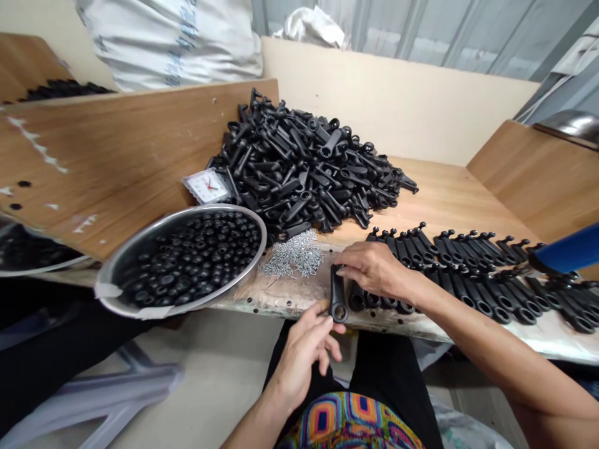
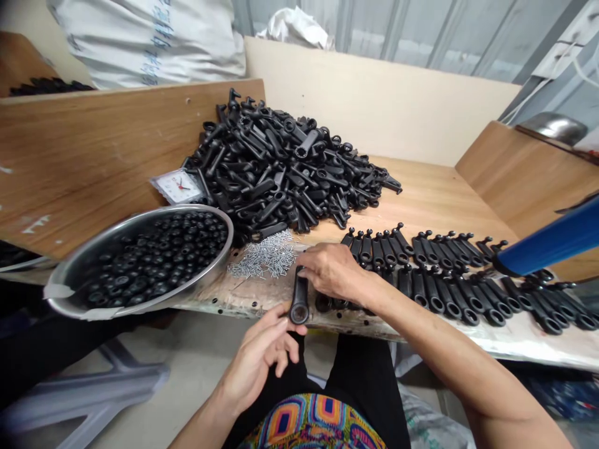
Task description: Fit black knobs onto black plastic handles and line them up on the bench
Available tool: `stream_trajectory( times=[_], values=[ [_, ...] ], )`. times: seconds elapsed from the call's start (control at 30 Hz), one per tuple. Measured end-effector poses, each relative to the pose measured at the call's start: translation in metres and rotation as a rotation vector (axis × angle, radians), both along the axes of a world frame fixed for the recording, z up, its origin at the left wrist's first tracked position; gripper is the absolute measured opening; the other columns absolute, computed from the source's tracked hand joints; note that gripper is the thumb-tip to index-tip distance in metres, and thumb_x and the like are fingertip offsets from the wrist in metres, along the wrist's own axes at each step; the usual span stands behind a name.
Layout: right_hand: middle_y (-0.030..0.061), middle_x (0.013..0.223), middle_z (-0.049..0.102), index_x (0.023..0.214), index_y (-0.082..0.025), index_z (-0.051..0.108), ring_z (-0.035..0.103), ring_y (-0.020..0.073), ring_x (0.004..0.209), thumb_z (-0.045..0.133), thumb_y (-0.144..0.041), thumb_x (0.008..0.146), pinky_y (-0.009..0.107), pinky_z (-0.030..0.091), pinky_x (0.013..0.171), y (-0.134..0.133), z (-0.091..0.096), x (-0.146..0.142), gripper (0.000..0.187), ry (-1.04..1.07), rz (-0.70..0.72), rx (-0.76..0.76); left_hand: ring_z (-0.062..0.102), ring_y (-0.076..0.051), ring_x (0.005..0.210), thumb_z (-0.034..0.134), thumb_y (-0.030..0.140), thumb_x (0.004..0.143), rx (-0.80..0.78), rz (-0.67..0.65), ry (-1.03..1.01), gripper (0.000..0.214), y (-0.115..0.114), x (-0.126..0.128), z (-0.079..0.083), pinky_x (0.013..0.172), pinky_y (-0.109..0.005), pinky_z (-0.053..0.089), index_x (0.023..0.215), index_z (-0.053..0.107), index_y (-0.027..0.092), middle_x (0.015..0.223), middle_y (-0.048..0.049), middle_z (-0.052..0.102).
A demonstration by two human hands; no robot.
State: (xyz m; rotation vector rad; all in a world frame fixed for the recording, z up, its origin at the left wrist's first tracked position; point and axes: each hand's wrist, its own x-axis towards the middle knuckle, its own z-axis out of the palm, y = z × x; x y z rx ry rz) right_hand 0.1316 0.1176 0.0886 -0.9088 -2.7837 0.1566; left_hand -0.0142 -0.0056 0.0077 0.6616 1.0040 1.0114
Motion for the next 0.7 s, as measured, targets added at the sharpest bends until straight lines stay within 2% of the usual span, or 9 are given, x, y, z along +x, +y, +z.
stream_trajectory(
  times=[0.07, 0.13, 0.27, 0.33, 0.43, 0.5, 0.57, 0.7],
  values=[
    [0.0023, 0.079, 0.064, 0.088, -0.019, 0.065, 0.055, 0.0149, 0.075, 0.054, -0.021, 0.080, 0.024, 0.032, 0.061, 0.013, -0.001, -0.001, 0.014, -0.045, -0.060, 0.008, 0.054, -0.010, 0.061, 0.054, 0.038, 0.077, 0.147, 0.146, 0.332, 0.041, 0.001, -0.006, -0.004, 0.047, -0.019, 0.039, 0.112, 0.048, 0.019, 0.086, -0.0044, 0.060],
    [0.0029, 0.079, 0.064, 0.084, -0.019, 0.065, 0.055, 0.0157, 0.077, 0.054, -0.021, 0.079, 0.025, 0.031, 0.062, 0.023, -0.006, -0.002, 0.012, -0.113, -0.102, -0.003, 0.055, -0.013, 0.074, 0.053, 0.034, 0.078, 0.347, 0.231, 0.646, 0.031, 0.005, -0.008, -0.008, 0.064, -0.023, 0.044, 0.105, 0.055, 0.018, 0.090, -0.0053, 0.061],
    [0.0063, 0.072, 0.063, 0.072, -0.016, 0.064, 0.053, 0.0180, 0.078, 0.055, -0.023, 0.079, 0.027, 0.031, 0.065, 0.028, -0.016, -0.004, 0.013, -0.223, -0.100, -0.019, 0.050, -0.021, 0.100, 0.049, 0.021, 0.079, 0.800, 0.220, 1.083, 0.024, 0.016, -0.002, -0.010, 0.092, -0.034, 0.037, 0.100, 0.060, 0.016, 0.101, -0.0087, 0.061],
    [0.0066, 0.067, 0.063, 0.068, -0.015, 0.062, 0.053, 0.0185, 0.077, 0.057, -0.022, 0.077, 0.028, 0.031, 0.065, 0.027, -0.018, -0.006, 0.013, -0.243, -0.084, -0.002, 0.048, -0.023, 0.104, 0.047, 0.018, 0.079, 0.907, 0.192, 1.203, 0.024, 0.024, 0.001, -0.010, 0.095, -0.037, 0.034, 0.100, 0.060, 0.016, 0.101, -0.0088, 0.061],
    [0.0059, 0.067, 0.063, 0.067, -0.016, 0.061, 0.053, 0.0192, 0.079, 0.057, -0.024, 0.077, 0.029, 0.032, 0.069, 0.029, -0.014, -0.004, 0.014, -0.252, -0.050, -0.010, 0.049, -0.025, 0.101, 0.047, 0.017, 0.079, 0.956, 0.143, 1.287, 0.021, 0.035, 0.003, -0.013, 0.089, -0.038, 0.037, 0.094, 0.061, 0.018, 0.095, -0.0072, 0.063],
    [0.0049, 0.069, 0.064, 0.068, -0.017, 0.062, 0.053, 0.0187, 0.080, 0.056, -0.027, 0.078, 0.029, 0.033, 0.072, 0.040, -0.007, 0.004, 0.015, -0.207, -0.065, -0.068, 0.052, -0.024, 0.096, 0.048, 0.017, 0.078, 0.981, 0.136, 1.276, 0.019, 0.041, 0.002, -0.017, 0.084, -0.036, 0.038, 0.092, 0.061, 0.019, 0.091, -0.0061, 0.064],
    [0.0042, 0.074, 0.065, 0.075, -0.019, 0.065, 0.055, 0.0176, 0.079, 0.054, -0.027, 0.079, 0.027, 0.034, 0.071, 0.061, 0.001, 0.017, 0.014, -0.128, -0.170, -0.116, 0.054, -0.022, 0.092, 0.050, 0.017, 0.077, 0.996, 0.192, 1.214, 0.020, 0.044, -0.001, -0.023, 0.081, -0.034, 0.039, 0.094, 0.060, 0.020, 0.091, -0.0056, 0.065],
    [0.0062, 0.088, 0.067, 0.091, -0.019, 0.067, 0.058, 0.0197, 0.082, 0.049, -0.025, 0.079, 0.027, 0.037, 0.069, 0.117, 0.005, 0.053, 0.022, -0.019, -0.465, -0.138, 0.056, -0.020, 0.088, 0.053, 0.015, 0.075, 0.972, 0.437, 1.017, 0.024, 0.047, -0.001, -0.038, 0.081, -0.032, 0.039, 0.097, 0.058, 0.022, 0.086, -0.0042, 0.065]
  ],
)
